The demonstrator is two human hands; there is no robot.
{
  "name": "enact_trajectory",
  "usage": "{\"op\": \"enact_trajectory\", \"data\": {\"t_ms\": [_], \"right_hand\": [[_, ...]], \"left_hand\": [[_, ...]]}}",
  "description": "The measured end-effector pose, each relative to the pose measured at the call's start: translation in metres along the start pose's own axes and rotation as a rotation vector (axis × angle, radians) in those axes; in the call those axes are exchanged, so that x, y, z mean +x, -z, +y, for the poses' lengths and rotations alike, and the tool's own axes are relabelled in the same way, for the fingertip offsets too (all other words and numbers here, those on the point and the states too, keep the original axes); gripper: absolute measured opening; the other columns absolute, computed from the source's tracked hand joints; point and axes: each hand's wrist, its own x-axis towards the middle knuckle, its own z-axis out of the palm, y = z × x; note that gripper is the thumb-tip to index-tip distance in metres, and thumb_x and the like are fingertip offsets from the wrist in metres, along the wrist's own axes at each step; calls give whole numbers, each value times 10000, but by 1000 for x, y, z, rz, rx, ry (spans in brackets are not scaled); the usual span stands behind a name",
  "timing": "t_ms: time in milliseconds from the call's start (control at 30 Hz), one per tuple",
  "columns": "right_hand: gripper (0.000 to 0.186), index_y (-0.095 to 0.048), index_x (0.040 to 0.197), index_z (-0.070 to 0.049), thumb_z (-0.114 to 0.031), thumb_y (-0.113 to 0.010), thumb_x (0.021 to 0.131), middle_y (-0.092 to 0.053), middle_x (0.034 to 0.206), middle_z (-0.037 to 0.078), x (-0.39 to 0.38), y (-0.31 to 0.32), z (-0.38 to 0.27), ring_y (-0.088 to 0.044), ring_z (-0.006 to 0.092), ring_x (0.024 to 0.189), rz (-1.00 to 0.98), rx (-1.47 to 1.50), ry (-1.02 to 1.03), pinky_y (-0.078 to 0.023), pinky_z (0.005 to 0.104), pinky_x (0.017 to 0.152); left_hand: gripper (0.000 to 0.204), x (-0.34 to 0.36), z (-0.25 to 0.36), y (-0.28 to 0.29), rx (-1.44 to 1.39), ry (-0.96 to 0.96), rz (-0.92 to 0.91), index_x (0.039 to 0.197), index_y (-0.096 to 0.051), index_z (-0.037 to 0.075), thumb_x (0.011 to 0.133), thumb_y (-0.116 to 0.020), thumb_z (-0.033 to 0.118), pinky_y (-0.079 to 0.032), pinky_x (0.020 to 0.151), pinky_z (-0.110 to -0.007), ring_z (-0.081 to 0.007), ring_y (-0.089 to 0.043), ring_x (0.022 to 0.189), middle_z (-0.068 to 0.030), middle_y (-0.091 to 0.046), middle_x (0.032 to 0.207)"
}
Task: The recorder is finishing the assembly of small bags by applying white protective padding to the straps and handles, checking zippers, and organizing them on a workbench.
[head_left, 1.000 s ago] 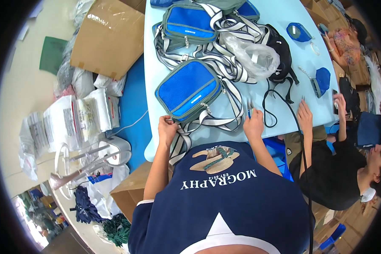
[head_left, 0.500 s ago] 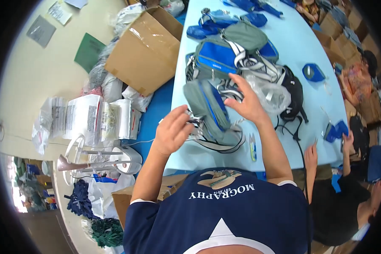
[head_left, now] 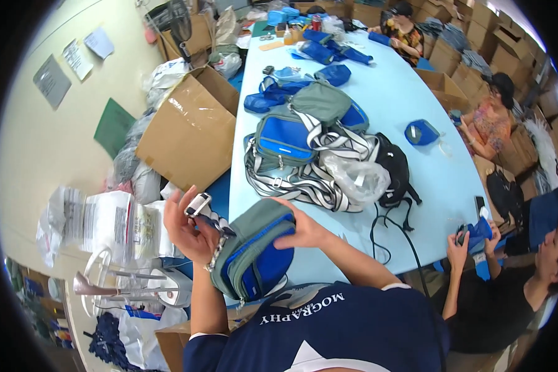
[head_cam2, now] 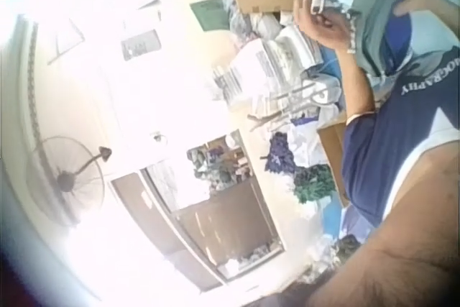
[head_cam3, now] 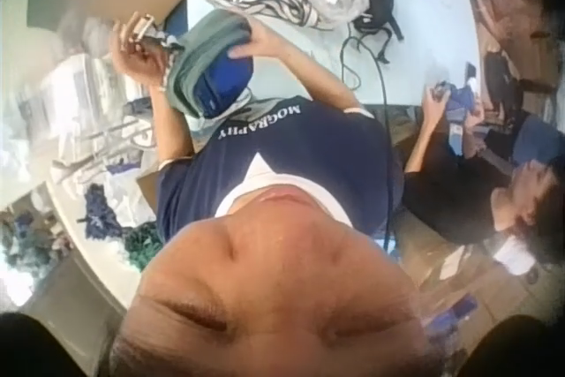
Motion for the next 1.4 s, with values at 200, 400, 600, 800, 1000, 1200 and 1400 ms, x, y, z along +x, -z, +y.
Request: {"op": "enact_trajectory", "data": {"t_ms": [200, 400, 600, 800, 1000, 1200, 1400], "right_hand": [[621, -503, 1194, -66, -98, -786, 642, -596, 1048, 69, 17, 10, -91, -563, 145, 958, 228, -457, 159, -437, 286, 858], [502, -597, 1045, -48, -36, -746, 566, -633, 925, 120, 27, 2, -136, -623, 239, 850, 224, -895, 359, -486, 308, 763], [401, -628, 939, -80, 6, -648, 548, -635, 860, 95, 21, 2, -179, -613, 277, 758, 424, -1249, 475, -495, 331, 669], [349, -622, 994, 3, 58, -697, 657, -660, 848, 56, 28, 19, -178, -596, 94, 767, 522, -988, 308, -462, 208, 716], [315, -636, 966, 17, 27, -708, 659, -661, 828, 59, 32, 48, -145, -593, 96, 738, 545, -860, 17, -462, 209, 690], [363, -663, 932, 11, -198, -742, 645, -662, 797, 88, 60, 110, -96, -601, 141, 704, 499, -990, -225, -470, 268, 668], [442, -654, 987, -45, -293, -745, 633, -657, 914, 124, 133, 145, 32, -624, 223, 826, 214, -1120, -220, -477, 327, 747]], "left_hand": [[625, -31, 7, 9, -327, 659, -320, 1359, -288, 77, 802, -562, 1, -495, 649, -271, -205, -622, 699, -158, -603, 991], [533, -56, -23, 9, 226, 571, -496, 1213, -465, 63, 712, -612, -43, -473, 712, -288, -222, -620, 788, -130, -617, 871], [219, -122, -117, 47, 523, 736, -155, 941, -627, 35, 742, -551, -17, -478, 728, -342, -271, -629, 807, -148, -646, 888], [130, -176, -142, 71, 500, 1134, -19, 758, -668, 18, 759, -542, 49, -451, 616, -299, -181, -588, 638, -128, -630, 699], [185, -230, -123, 123, 99, 1337, 251, 941, -604, -41, 759, -574, -51, -494, 634, -243, -158, -626, 701, -89, -640, 764], [278, -225, -9, 159, -67, 1636, -324, 1025, -563, -39, 749, -586, -16, -474, 700, -245, -139, -621, 773, -89, -642, 834], [351, -191, 64, 138, -313, 1802, -793, 1087, -531, -26, 741, -568, 22, -438, 667, -218, -102, -579, 730, -52, -624, 798]]}}
